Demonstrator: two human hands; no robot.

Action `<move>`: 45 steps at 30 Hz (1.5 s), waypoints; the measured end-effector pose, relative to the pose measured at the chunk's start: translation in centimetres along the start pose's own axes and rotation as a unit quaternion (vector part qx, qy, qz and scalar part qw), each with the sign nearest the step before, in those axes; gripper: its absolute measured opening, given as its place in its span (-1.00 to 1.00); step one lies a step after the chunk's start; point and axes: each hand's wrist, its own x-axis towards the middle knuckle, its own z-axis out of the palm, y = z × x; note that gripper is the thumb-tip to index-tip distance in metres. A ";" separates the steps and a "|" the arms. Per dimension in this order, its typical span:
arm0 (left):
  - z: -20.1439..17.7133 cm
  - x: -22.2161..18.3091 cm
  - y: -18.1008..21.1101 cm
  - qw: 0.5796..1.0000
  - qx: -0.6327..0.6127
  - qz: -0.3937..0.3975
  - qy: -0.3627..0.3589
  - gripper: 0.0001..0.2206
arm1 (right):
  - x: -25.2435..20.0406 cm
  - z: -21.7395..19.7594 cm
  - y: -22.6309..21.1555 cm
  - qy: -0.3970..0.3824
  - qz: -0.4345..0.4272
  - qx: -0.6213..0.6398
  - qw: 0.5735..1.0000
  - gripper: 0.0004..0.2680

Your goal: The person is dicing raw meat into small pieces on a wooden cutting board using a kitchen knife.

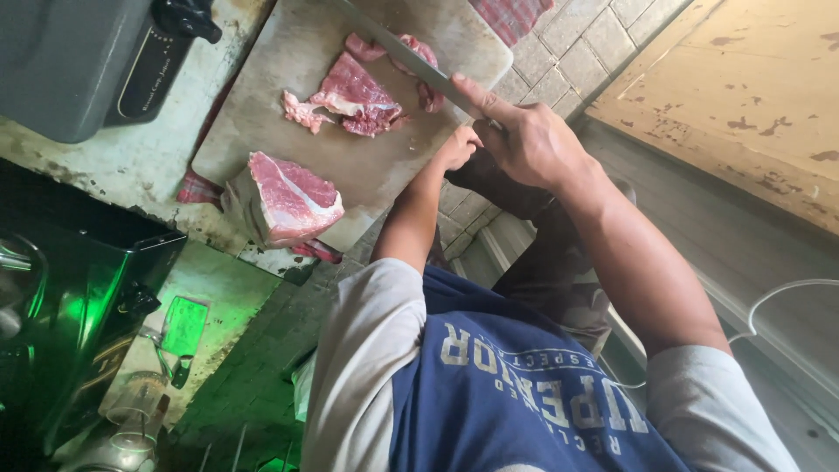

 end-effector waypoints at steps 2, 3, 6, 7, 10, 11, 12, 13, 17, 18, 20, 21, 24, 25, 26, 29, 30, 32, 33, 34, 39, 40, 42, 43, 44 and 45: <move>-0.9 -0.4 1.7 0.996 0.065 -0.063 -0.021 -0.81 | 0.2 -0.5 -0.1 0.002 -0.001 0.012 1.000 -0.61; -0.3 -0.6 0.8 0.999 0.050 -0.011 0.010 -0.83 | 0.2 -0.5 -0.3 -0.007 0.021 0.014 1.000 -0.61; -0.4 -2.2 1.5 0.995 0.029 0.039 0.090 -0.85 | 0.2 -0.4 -0.3 -0.018 0.044 0.023 0.999 -0.60; -0.7 -2.9 2.4 0.990 0.020 0.040 0.137 -0.86 | 0.2 -0.3 -0.2 -0.019 0.048 0.027 0.998 -0.59; 0.9 -3.0 0.3 0.984 -0.098 -0.050 0.139 -0.88 | 0.5 -0.6 -0.5 0.001 -0.004 0.053 0.999 -0.58; 0.7 -3.8 1.2 0.983 -0.098 -0.054 0.143 -0.88 | 0.6 -0.6 -0.2 -0.002 -0.008 0.055 0.998 -0.58; 0.4 -4.6 2.2 0.980 -0.084 -0.068 0.169 -0.88 | 0.8 -0.6 0.1 -0.006 -0.009 0.051 0.999 -0.57; 0.5 -5.4 3.3 0.976 -0.070 -0.082 0.191 -0.87 | 0.7 -0.6 0.3 -0.009 -0.006 0.047 0.999 -0.55; 0.6 -11.8 8.9 0.933 -0.127 0.024 0.336 -0.87 | 0.6 -2.1 -0.9 -0.001 -0.021 0.050 0.999 -0.59; 0.6 -13.8 10.7 0.952 -0.118 -0.010 0.282 -0.96 | 0.6 -2.8 -1.5 -0.017 0.011 0.069 0.997 -0.58; -0.9 -17.8 16.1 0.967 -0.103 -0.033 0.231 -0.90 | 0.6 -3.6 -2.0 -0.022 0.036 0.082 0.996 -0.57; -2.4 -20.3 19.6 0.968 -0.071 0.013 0.240 -0.93 | 0.6 -3.4 -1.9 -0.036 0.048 0.100 0.993 -0.55; -8.6 -24.5 31.5 0.930 0.015 0.134 0.341 -0.92 | 0.4 -2.5 -0.6 -0.048 0.055 0.121 0.990 -0.55; -10.8 -25.5 35.5 0.882 0.062 0.203 0.421 -0.88 | 0.4 -1.9 0.2 -0.050 0.060 0.128 0.989 -0.55; -13.1 -25.4 39.3 0.878 0.069 0.209 0.425 -0.88 | 0.5 -2.8 -0.8 -0.043 0.051 0.127 0.990 -0.55; -18.1 -24.3 48.6 0.750 0.154 0.341 0.546 -0.90 | 0.9 -3.2 -0.6 -0.045 0.024 0.124 0.991 -0.57; -19.3 -22.5 50.1 0.700 0.176 0.376 0.581 -0.93 | 2.0 -2.0 1.6 -0.027 -0.005 0.125 0.992 -0.58; -20.3 -18.7 49.8 0.665 0.195 0.395 0.603 -0.91 | 0.0 0.0 2.6 -0.020 -0.017 0.141 0.990 -0.59; -22.0 -14.9 48.9 0.701 0.256 0.363 0.557 -0.79 | 0.2 -1.4 2.1 -0.034 -0.008 0.144 0.989 -0.59; -24.0 -11.3 48.0 0.732 0.315 0.326 0.508 -0.62 | 0.5 -2.7 1.5 -0.048 0.000 0.148 0.988 -0.58; -24.6 -15.9 47.6 0.802 0.288 0.198 0.485 -0.76 | 1.6 -3.5 2.4 -0.105 0.016 0.079 0.991 -0.55; -24.1 -17.7 47.2 0.806 0.236 0.209 0.502 -0.83 | 1.3 -3.4 2.7 -0.107 0.002 0.066 0.992 -0.56; -23.8 -20.9 44.1 0.786 0.252 0.168 0.539 -0.87 | 0.1 -5.3 2.0 -0.097 -0.016 0.092 0.991 -0.57; -24.0 -22.6 42.4 0.772 0.269 0.132 0.561 -0.90 | -0.2 -6.0 1.3 -0.079 -0.022 0.125 0.989 -0.57; -24.6 -23.9 40.6 0.769 0.270 0.126 0.566 -0.90 | -0.1 -7.3 -0.1 -0.084 -0.028 0.125 0.988 -0.57; -24.6 -24.9 38.5 0.777 0.291 0.093 0.551 -0.91 | -0.9 -8.2 -1.2 -0.075 -0.008 0.115 0.990 -0.57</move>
